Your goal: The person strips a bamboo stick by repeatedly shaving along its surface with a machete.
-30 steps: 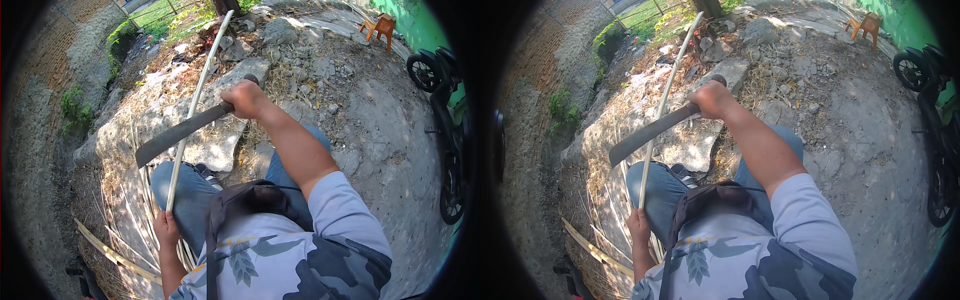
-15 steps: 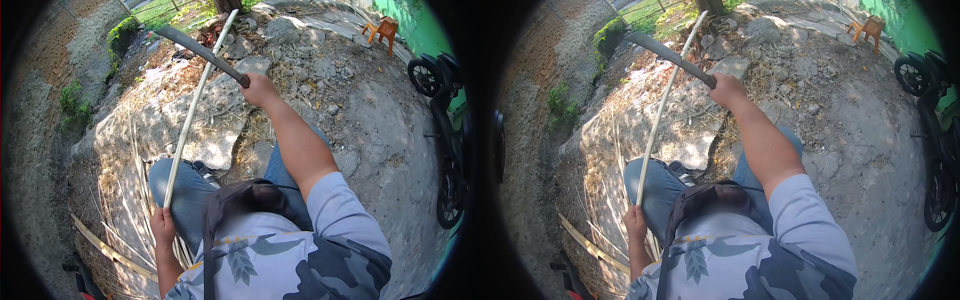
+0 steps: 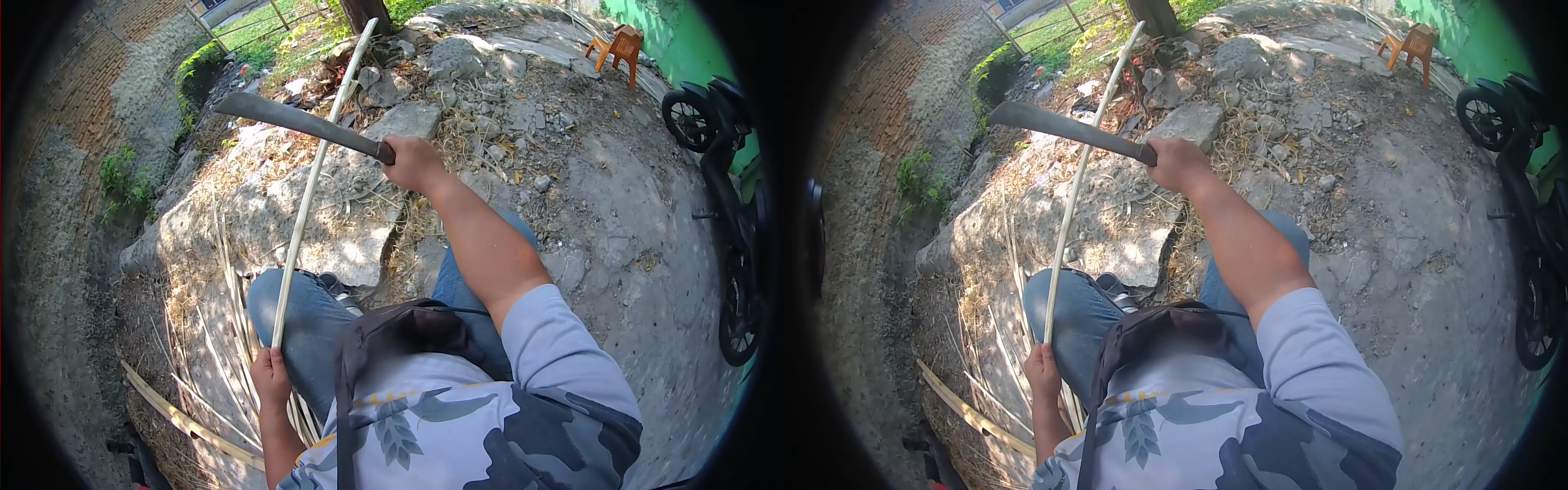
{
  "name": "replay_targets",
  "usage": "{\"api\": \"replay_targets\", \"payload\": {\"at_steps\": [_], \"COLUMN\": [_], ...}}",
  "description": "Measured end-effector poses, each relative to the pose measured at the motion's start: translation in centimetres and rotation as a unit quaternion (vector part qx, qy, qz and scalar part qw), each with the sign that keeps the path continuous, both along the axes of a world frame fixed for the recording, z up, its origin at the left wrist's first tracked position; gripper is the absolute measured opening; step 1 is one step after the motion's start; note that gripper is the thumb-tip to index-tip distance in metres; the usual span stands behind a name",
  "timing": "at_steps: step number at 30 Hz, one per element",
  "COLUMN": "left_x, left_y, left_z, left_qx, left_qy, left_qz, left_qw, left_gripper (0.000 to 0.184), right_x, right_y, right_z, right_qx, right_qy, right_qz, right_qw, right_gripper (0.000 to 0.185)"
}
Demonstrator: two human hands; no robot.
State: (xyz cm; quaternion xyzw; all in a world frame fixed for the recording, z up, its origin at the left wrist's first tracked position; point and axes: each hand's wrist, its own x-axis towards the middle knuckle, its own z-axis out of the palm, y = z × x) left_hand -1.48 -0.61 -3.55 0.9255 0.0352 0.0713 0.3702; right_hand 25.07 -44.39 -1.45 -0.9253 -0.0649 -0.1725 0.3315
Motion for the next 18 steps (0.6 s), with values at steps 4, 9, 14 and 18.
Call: {"api": "replay_targets", "payload": {"at_steps": [4, 9, 14, 18], "left_x": [-0.2, -2.9, -7.7, -7.9], "left_y": [0.3, 4.1, 5.0, 3.7], "left_z": [-0.1, -0.4, 0.0, -1.2], "left_qx": [-0.023, -0.054, -0.038, -0.048], "left_qy": [0.005, 0.021, 0.044, 0.069], "left_qz": [-0.008, -0.019, 0.014, 0.036], "left_qw": [1.0, 0.998, 0.998, 0.996], "left_gripper": [0.046, 0.046, 0.047, 0.047], "right_x": [-1.2, 0.0, 0.2, -0.1], "right_y": [2.3, 3.0, -0.8, -1.2], "right_z": [0.6, 0.2, 0.7, 0.4], "right_qx": [-0.112, -0.157, -0.084, -0.099], "right_qy": [-0.043, -0.24, 0.008, 0.08], "right_qz": [0.127, 0.205, -0.006, -0.06], "right_qw": [0.985, 0.936, 0.996, 0.99], "right_gripper": [0.017, 0.018, 0.016, 0.018]}}
